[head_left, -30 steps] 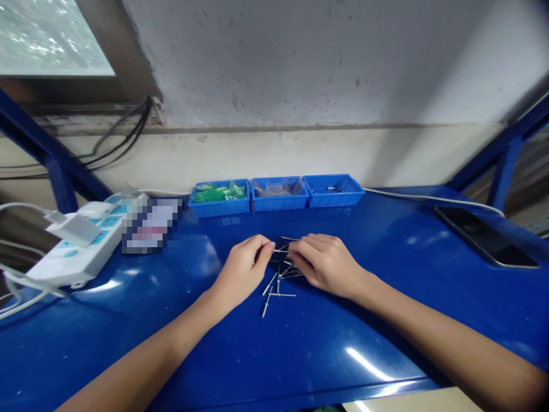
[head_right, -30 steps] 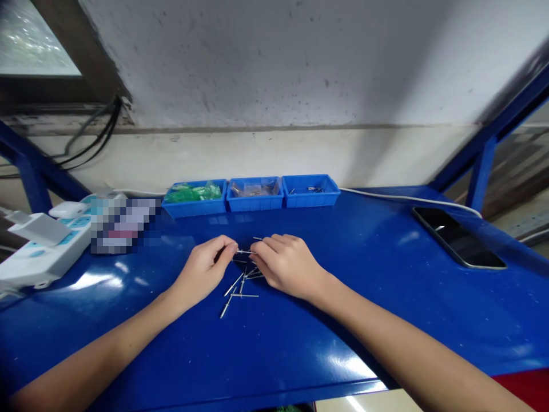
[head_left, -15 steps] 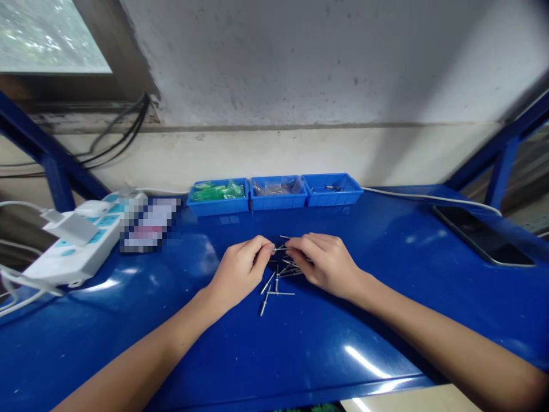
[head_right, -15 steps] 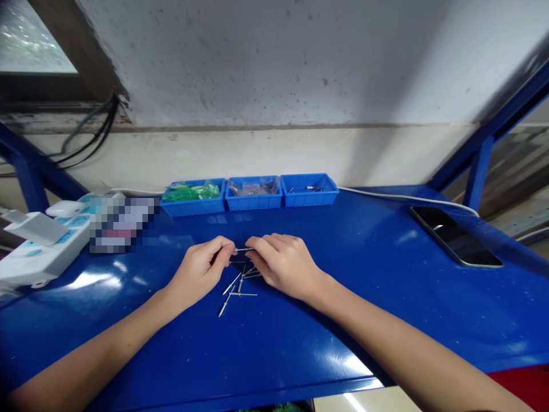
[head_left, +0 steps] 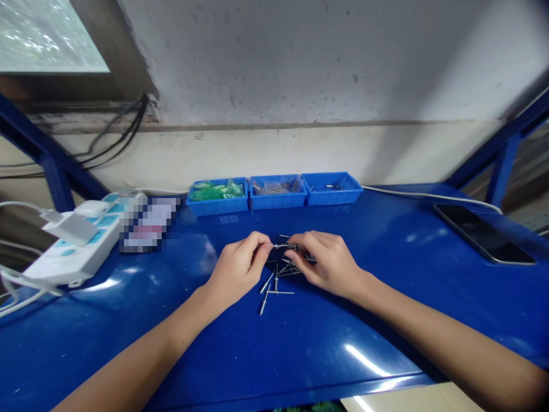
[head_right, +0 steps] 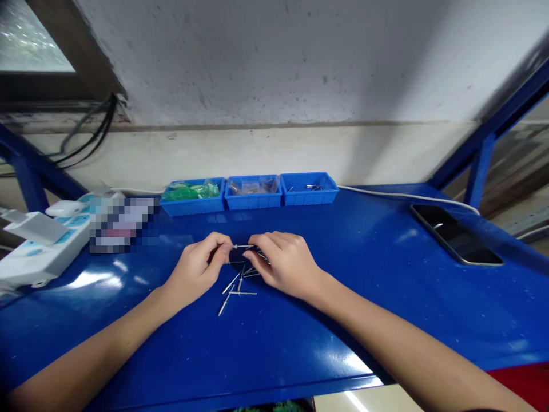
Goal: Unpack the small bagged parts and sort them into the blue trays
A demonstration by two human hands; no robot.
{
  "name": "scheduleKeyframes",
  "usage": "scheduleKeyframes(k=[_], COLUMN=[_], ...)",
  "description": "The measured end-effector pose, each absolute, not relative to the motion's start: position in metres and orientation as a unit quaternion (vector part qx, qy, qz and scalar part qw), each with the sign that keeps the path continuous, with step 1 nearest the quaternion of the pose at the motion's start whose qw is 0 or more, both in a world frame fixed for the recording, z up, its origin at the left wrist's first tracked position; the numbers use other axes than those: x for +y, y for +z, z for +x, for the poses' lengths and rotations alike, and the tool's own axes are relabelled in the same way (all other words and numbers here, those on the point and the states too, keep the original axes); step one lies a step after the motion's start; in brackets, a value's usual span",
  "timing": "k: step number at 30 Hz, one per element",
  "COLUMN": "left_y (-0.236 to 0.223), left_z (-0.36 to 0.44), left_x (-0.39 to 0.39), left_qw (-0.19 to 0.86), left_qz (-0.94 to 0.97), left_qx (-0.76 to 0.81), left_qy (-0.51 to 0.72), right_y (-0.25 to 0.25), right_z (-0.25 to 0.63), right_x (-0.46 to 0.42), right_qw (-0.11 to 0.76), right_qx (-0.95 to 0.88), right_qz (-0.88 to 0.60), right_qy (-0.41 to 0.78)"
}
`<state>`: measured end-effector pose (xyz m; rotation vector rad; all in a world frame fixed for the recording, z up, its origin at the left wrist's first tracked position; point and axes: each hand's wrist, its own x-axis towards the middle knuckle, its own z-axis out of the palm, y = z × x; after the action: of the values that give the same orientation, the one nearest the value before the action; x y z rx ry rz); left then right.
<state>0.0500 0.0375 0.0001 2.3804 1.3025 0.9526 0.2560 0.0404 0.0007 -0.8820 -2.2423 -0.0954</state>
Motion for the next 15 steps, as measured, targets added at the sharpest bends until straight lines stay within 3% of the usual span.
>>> scheduleKeyframes(k=[6, 9, 12, 15], left_y=[0.007, 0.015, 0.017, 0.012], left_z=[0.049, 0.041, 0.028, 0.018], left_x=[0.035, 0.038, 0.045, 0.050], left_qw=[0.139, 0.130, 0.108, 0.098], left_qz=[0.832, 0.836, 0.850, 0.868], left_qx=[0.440, 0.472, 0.487, 0.473], left_qy=[0.308, 0.248, 0.169, 0.116], right_y=[0.004, 0.017, 0.025, 0.020], right_z=[0.259, 0.275, 0.303, 0.328], right_x=[0.040, 0.056, 0.084, 0.104], right_qw=[0.356, 0.408, 0.439, 0.368], right_qx=[-0.878, -0.837, -0.736, -0.683], right_qz=[-0.300, -0.310, -0.457, -0.599], right_qy=[-0.113, -0.191, -0.240, -0.200])
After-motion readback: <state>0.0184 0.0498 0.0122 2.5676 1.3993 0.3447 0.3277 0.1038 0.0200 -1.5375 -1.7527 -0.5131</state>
